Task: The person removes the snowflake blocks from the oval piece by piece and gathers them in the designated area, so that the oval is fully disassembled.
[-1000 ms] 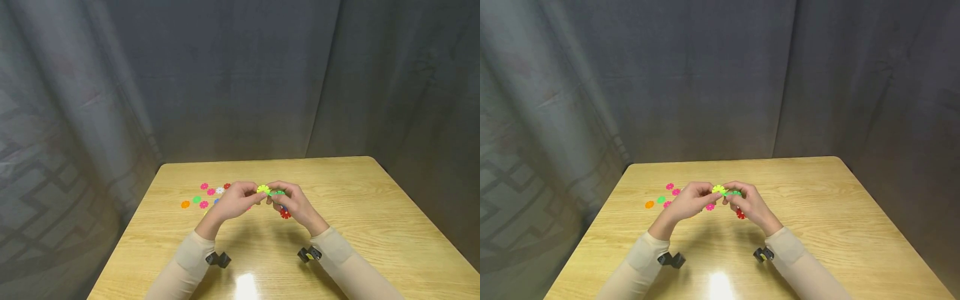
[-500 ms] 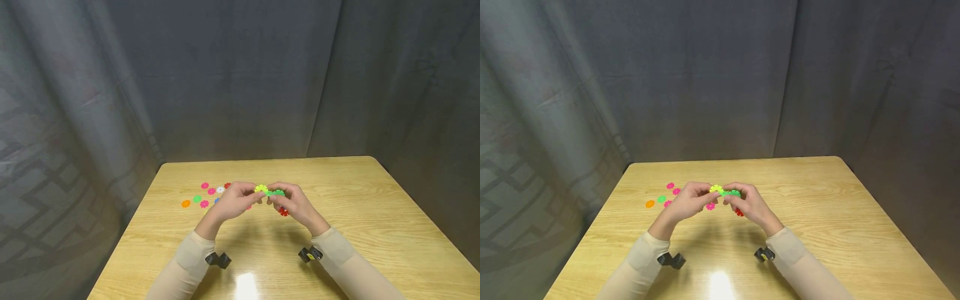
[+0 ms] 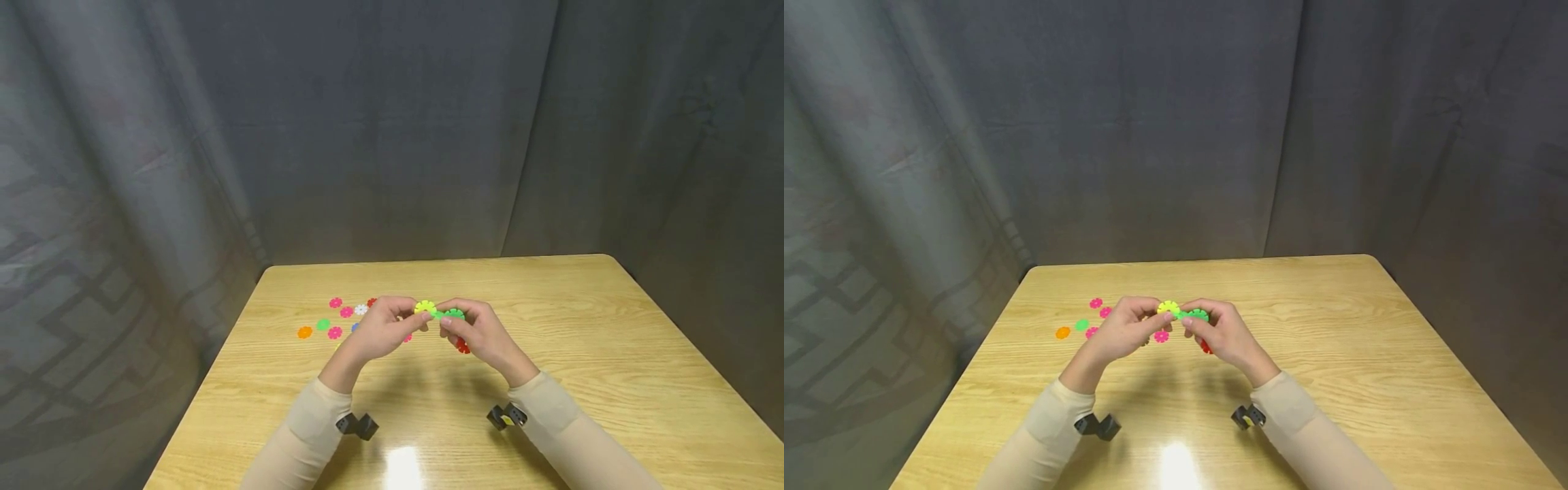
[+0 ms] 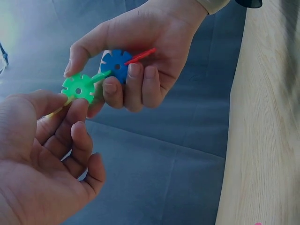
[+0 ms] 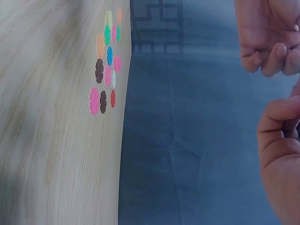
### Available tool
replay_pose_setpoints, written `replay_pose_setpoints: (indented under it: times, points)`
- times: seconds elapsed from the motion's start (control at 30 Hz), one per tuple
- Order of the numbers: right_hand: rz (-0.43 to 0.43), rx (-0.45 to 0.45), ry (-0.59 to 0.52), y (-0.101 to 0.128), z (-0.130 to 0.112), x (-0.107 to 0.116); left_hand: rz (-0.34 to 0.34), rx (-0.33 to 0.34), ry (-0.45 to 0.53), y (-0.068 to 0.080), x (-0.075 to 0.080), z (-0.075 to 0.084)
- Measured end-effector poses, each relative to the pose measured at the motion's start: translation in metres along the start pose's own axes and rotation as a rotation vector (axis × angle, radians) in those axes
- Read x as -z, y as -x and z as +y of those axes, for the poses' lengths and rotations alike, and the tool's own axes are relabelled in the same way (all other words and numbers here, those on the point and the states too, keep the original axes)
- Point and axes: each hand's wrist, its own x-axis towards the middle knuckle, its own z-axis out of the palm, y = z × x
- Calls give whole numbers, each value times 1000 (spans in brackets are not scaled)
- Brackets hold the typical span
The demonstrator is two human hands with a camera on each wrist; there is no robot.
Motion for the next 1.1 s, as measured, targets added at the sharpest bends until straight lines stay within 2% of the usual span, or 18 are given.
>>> replay_pose_setpoints:
  times: [0.13,0.4,0.63,0.9,1.1]
  points:
    - [2,-1,-7,0,1,0,13,-7,-9,0,-1,0]
    - [-6,51,-23,-1,2,0,43,-11,-19,1,-2,0]
    - [13,67,0,-1,3,0,96,-6,-24,1,-6,2]
    - [55,101,7,-2,2,-2,164,-102,-5,8,-12,32]
    - [54,134,-37,-3,1,-1,205,-160,-5,7,-14,36]
